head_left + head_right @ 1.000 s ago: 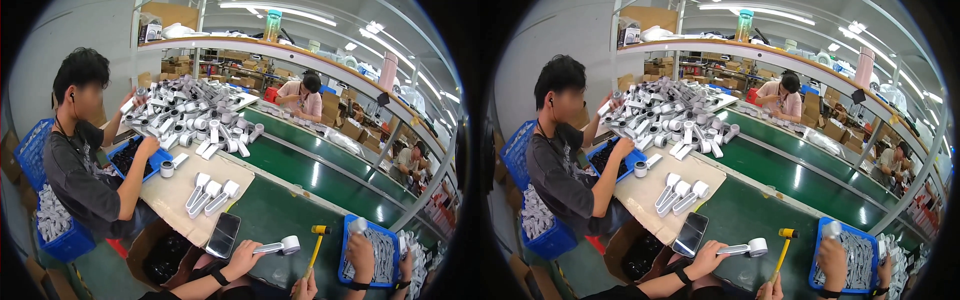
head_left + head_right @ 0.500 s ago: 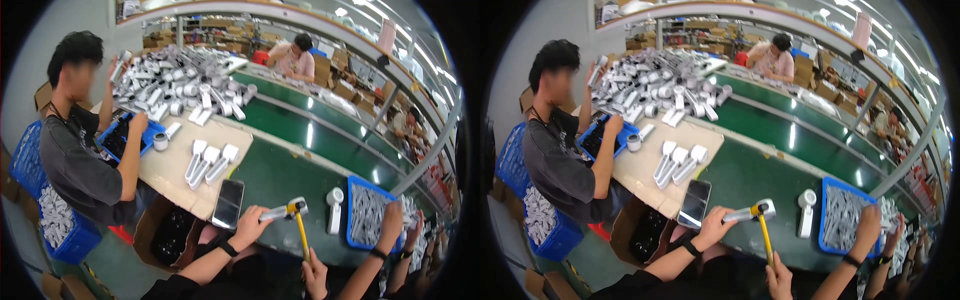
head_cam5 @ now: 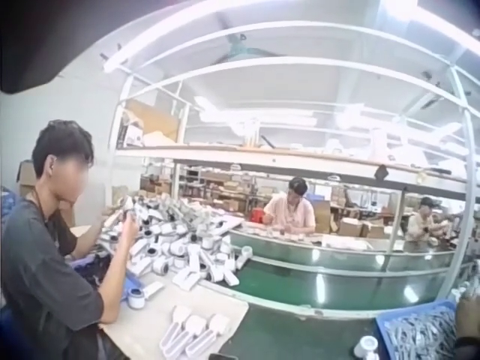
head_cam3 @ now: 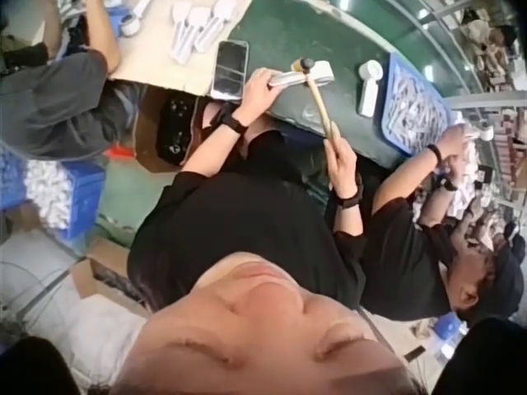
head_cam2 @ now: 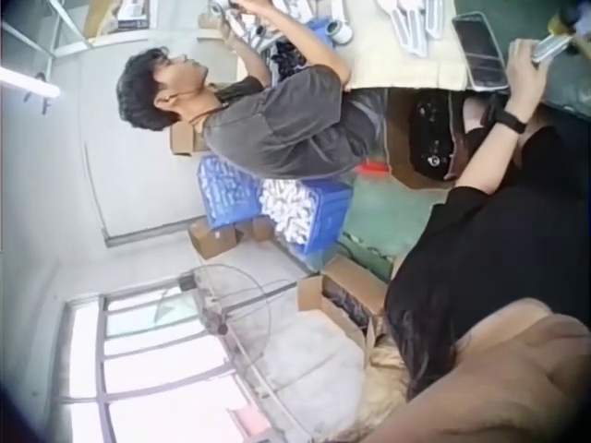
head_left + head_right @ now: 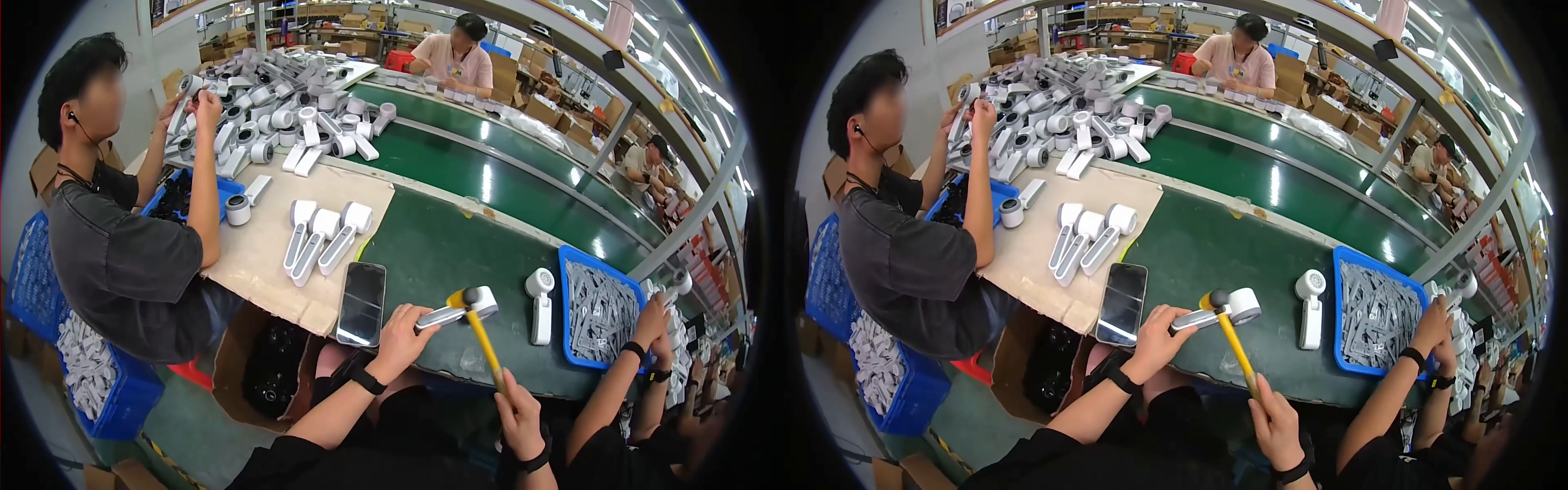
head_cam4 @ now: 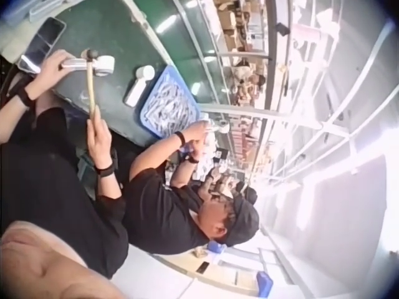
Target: Assembling plastic and metal components using a mallet on a factory production line.
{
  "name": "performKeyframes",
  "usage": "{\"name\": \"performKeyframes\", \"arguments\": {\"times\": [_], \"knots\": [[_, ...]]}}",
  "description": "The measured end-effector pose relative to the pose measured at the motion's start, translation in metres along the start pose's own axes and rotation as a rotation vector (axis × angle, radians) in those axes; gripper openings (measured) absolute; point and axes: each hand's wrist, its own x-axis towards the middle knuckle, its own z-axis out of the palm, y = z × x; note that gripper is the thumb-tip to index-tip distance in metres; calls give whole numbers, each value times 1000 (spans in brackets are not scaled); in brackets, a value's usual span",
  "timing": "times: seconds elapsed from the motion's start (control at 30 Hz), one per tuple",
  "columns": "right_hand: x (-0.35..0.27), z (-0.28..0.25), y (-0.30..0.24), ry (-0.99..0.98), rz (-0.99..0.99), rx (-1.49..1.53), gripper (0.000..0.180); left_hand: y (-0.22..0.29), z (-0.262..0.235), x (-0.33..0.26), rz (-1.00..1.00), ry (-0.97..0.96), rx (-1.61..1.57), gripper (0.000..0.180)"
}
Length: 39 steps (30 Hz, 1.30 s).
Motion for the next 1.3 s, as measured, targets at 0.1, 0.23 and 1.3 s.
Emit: {"name": "performKeyframes", "arguments": {"times": [0.1,0.23,1.3], "knots": [[4,0,-1,-96,85,22,50,-3,1,0,30,38,10,25],[5,-1,-6,210,-81,49,48,-3,1,1,13,27,2,25],[13,0,-20,-28,-40,77,47,-9,4,-1,28,73,-28,27]]}}
